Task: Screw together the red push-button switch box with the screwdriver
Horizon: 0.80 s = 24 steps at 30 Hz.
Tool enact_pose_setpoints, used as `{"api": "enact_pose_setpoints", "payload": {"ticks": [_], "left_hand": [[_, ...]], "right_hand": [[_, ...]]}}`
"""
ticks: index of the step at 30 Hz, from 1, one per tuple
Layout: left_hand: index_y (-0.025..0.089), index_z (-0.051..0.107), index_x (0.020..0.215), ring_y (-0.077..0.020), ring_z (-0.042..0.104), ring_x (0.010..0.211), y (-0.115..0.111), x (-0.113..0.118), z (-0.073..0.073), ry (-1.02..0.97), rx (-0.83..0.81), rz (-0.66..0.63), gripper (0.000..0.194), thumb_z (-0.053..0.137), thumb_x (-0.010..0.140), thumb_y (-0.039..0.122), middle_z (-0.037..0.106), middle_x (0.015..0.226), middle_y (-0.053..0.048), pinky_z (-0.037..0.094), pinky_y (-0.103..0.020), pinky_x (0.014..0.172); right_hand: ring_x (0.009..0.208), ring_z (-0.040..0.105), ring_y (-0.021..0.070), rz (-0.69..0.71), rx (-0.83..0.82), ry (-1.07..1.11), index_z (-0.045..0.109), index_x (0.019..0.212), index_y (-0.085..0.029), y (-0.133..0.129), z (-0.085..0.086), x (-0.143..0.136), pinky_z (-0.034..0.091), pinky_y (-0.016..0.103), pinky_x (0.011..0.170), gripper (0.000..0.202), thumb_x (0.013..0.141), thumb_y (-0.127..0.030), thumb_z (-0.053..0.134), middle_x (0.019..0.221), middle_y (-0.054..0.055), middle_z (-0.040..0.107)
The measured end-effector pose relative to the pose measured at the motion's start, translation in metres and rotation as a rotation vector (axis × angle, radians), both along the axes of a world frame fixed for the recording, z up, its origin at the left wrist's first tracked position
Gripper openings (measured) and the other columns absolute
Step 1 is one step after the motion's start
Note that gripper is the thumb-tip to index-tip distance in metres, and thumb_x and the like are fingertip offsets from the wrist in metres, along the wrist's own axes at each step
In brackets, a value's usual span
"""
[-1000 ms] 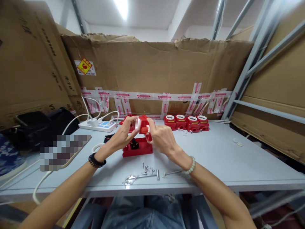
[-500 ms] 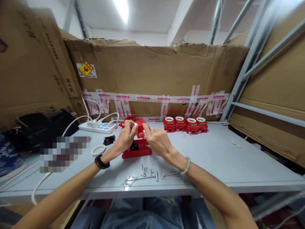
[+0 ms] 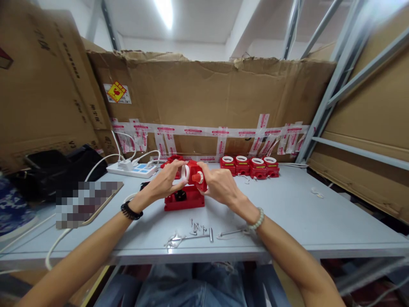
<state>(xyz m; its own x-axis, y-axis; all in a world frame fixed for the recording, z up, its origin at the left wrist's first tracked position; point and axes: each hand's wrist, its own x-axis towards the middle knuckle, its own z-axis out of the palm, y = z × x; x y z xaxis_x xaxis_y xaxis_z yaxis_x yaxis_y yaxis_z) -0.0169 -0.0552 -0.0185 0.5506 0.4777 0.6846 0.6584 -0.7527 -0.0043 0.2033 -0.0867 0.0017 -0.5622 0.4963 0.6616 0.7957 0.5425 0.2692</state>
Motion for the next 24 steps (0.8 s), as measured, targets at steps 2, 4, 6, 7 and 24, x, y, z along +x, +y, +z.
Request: {"api": "enact_pose_setpoints", "payload": {"ticks": [2,4,6,7,24], "left_hand": [[0.015,0.036,0.118,-0.0271,0.053,0.099,0.006,-0.002,-0.002,0.041,0.114,0.026,0.042,0.042,0.087,0.043,0.053,0.110,-0.015,0.042,-0.043,0.083],[0.013,0.039,0.113,-0.0271,0.055,0.093,0.010,0.000,-0.005,0.029,0.182,0.023,0.040,0.041,0.087,0.042,0.055,0.102,-0.015,0.043,-0.041,0.079],[0.011,0.041,0.108,-0.0253,0.056,0.085,0.012,0.005,-0.009,-0.027,0.184,0.008,0.038,0.039,0.087,0.043,0.056,0.094,-0.014,0.044,-0.038,0.073],[0.011,0.042,0.106,-0.0239,0.056,0.081,0.011,0.008,-0.011,-0.070,0.157,0.011,0.037,0.038,0.088,0.044,0.056,0.091,-0.013,0.044,-0.037,0.071],[0.019,0.041,0.077,-0.0171,0.053,0.060,-0.005,0.016,-0.003,-0.406,-0.504,0.224,0.039,0.025,0.090,0.052,0.053,0.067,0.000,0.040,-0.031,0.062]], "right_hand": [[0.055,0.058,0.0157,0.018,-0.016,0.032,0.048,0.120,-0.011,0.000,0.003,0.003,0.028,0.025,0.048,0.058,0.071,-0.039,0.060,0.069,0.005,0.067],[0.052,0.057,0.0153,0.030,-0.031,0.051,0.048,0.119,-0.011,-0.001,0.005,0.003,0.028,0.025,0.048,0.059,0.069,-0.040,0.062,0.067,0.003,0.067],[0.050,0.056,0.0149,0.025,-0.026,0.045,0.050,0.118,-0.011,-0.002,0.006,0.002,0.027,0.025,0.048,0.059,0.068,-0.039,0.062,0.064,0.003,0.066],[0.050,0.055,0.0149,0.016,-0.015,0.034,0.050,0.118,-0.011,-0.003,0.005,0.001,0.027,0.025,0.048,0.058,0.068,-0.038,0.062,0.063,0.003,0.065],[0.051,0.054,0.0142,-0.047,0.096,-0.064,0.051,0.121,-0.007,-0.003,-0.010,-0.016,0.030,0.027,0.052,0.050,0.074,-0.022,0.058,0.058,0.002,0.063]]}}
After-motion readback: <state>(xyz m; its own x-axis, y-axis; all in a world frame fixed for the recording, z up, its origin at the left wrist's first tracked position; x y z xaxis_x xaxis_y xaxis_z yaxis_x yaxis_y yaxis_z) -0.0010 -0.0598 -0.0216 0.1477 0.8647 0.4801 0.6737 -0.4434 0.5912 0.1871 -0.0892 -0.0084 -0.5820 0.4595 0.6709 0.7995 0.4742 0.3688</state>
